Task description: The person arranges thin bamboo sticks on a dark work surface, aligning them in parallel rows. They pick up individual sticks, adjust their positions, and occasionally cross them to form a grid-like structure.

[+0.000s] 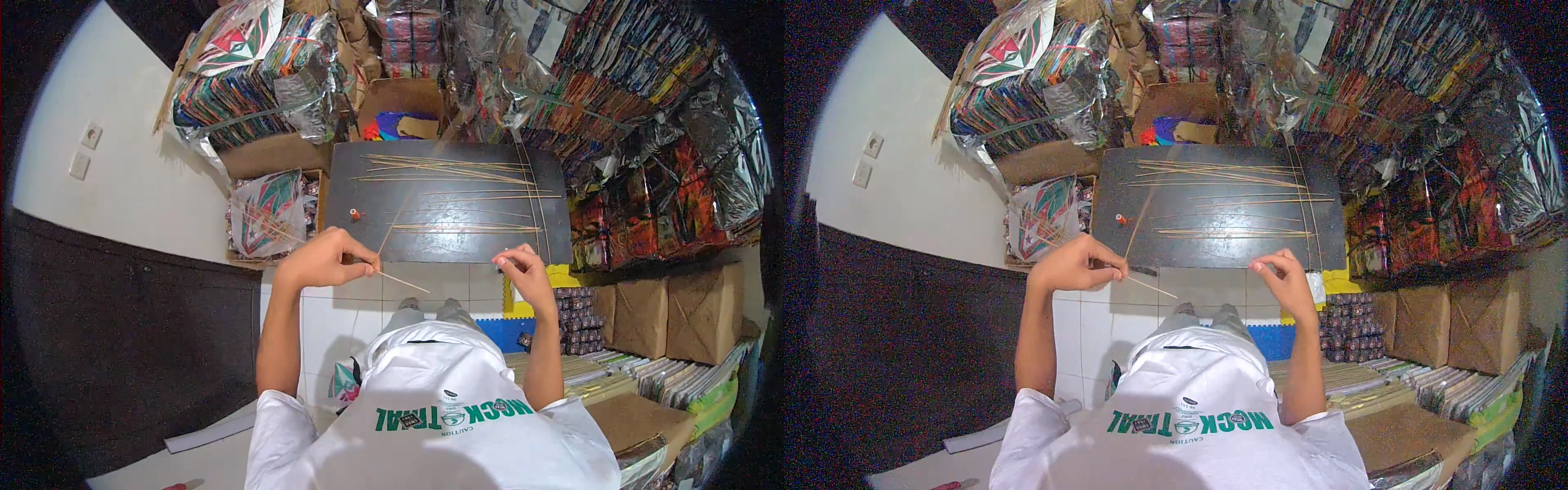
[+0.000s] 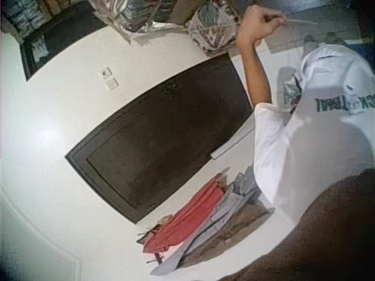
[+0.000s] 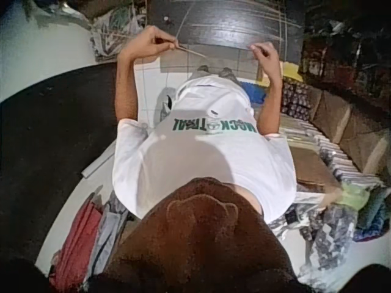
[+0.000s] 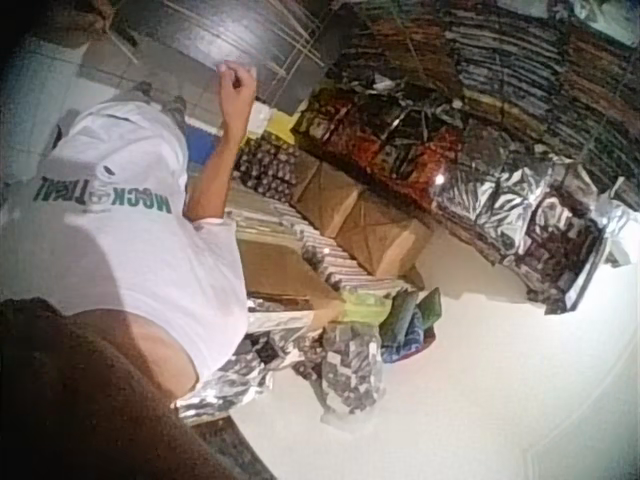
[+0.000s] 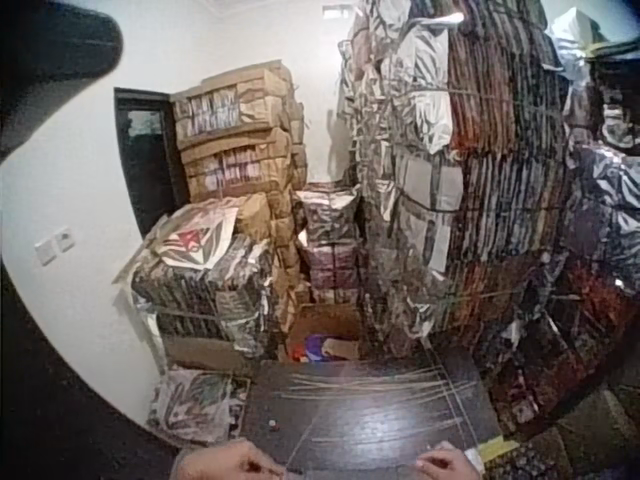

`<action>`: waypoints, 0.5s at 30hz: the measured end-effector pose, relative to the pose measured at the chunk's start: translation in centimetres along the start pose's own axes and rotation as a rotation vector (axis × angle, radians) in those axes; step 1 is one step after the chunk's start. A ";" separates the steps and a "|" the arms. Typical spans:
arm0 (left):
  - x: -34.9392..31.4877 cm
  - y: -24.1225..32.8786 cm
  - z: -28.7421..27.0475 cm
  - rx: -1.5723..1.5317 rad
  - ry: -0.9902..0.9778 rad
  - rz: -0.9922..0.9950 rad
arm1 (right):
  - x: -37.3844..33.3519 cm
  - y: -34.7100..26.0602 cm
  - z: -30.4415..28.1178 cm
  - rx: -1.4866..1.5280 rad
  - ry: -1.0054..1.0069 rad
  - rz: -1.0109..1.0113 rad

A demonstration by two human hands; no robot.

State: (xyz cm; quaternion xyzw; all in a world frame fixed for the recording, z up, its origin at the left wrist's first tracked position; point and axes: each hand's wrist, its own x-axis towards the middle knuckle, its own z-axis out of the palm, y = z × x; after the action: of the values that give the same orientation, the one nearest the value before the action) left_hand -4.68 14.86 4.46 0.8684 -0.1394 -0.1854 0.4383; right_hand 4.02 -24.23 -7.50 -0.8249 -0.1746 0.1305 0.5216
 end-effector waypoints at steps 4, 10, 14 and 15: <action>0.7 -0.4 -0.3 0.040 -0.011 0.008 | -1.4 0.8 -0.7 -0.029 -0.077 0.121; 2.7 1.0 -0.5 0.117 -0.112 0.000 | -1.4 0.7 0.4 -0.036 -0.298 0.084; 3.9 1.9 -0.2 0.136 -0.155 0.035 | 0.6 -4.0 1.9 0.008 -0.138 -0.186; 4.2 2.3 -0.1 0.128 -0.155 0.044 | 1.3 -5.1 2.6 0.165 -0.070 -0.221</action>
State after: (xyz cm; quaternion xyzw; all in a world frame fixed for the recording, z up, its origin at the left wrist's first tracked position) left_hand -1.05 11.85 5.58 0.8744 -0.2035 -0.2330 0.3737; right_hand 3.41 -19.55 -4.03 -0.7499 -0.2711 0.1149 0.5925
